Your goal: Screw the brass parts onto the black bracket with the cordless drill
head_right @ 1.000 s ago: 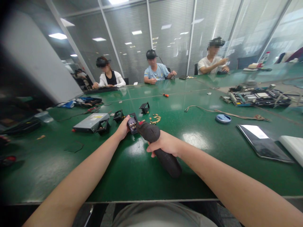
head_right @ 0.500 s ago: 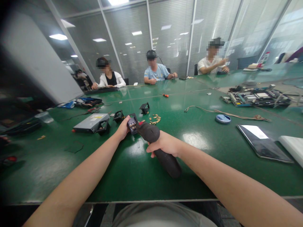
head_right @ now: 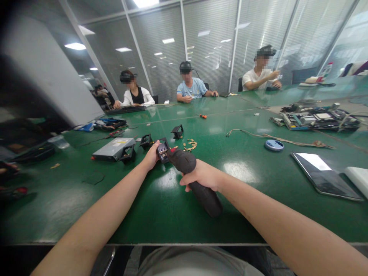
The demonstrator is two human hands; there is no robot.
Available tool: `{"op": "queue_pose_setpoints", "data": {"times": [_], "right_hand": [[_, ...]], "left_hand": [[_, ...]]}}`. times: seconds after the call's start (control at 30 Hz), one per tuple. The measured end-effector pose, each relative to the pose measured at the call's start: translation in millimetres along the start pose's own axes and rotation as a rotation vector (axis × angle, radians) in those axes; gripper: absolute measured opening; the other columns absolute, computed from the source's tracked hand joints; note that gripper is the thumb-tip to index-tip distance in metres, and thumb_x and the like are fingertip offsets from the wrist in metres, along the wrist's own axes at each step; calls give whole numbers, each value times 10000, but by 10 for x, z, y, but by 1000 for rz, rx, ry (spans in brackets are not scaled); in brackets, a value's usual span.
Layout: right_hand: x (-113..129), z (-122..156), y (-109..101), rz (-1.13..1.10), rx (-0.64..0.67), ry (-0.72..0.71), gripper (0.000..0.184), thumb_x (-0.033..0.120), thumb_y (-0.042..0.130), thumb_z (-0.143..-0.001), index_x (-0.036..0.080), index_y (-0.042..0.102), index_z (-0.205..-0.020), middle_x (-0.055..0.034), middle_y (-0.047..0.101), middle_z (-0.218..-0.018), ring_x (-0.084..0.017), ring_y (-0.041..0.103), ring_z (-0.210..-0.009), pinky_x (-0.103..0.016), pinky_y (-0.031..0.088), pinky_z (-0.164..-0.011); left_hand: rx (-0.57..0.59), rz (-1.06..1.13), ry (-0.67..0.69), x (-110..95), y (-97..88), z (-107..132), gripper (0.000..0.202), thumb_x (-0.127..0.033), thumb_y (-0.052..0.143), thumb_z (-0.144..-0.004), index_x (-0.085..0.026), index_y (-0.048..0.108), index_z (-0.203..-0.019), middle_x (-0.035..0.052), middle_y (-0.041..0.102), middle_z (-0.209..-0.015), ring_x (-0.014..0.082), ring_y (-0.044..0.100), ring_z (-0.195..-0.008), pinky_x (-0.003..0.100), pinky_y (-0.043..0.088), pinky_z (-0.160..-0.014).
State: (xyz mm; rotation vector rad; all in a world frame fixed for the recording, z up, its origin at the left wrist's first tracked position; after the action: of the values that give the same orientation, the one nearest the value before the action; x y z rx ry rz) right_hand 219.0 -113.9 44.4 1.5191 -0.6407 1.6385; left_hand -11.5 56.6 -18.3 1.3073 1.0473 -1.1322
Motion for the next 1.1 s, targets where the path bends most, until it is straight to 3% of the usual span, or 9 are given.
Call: {"op": "queue_pose_setpoints", "data": {"times": [0.9, 1.0, 1.1], "right_hand": [[27, 20, 27, -1, -2, 8, 268, 153, 800, -570, 162, 576, -717, 26, 601, -628, -153, 640, -534, -256, 469, -518], [25, 20, 20, 4, -1, 7, 271, 156, 799, -572, 160, 572, -721, 27, 601, -625, -153, 643, -535, -251, 466, -515], [10, 15, 6, 11, -3, 10, 270, 161, 799, -579, 160, 572, -726, 28, 605, -630, -152, 644, -537, -247, 463, -512]], "left_hand": [[-20, -14, -19, -7, 8, 20, 578, -684, 650, -785, -207, 637, -1112, 64, 742, -909, 234, 722, -760, 338, 563, -662], [-15, -16, 5, 9, -16, -3, 508, -608, 684, -769, -219, 626, -1089, 46, 721, -884, 216, 701, -727, 329, 556, -639], [-15, -58, 45, 11, -33, -4, 439, -387, 751, -685, -235, 604, -1070, 21, 695, -868, 197, 675, -719, 302, 537, -614]]}}
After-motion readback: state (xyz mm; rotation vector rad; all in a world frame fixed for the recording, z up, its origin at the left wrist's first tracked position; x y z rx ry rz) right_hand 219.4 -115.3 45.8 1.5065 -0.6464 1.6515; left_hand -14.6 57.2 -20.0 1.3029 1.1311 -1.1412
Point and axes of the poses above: each hand's wrist, its own z-axis away from the middle knuckle, its own y-axis out of the palm, x = y × z, the point moved 4 cm from there along -z, towards the middle knuckle
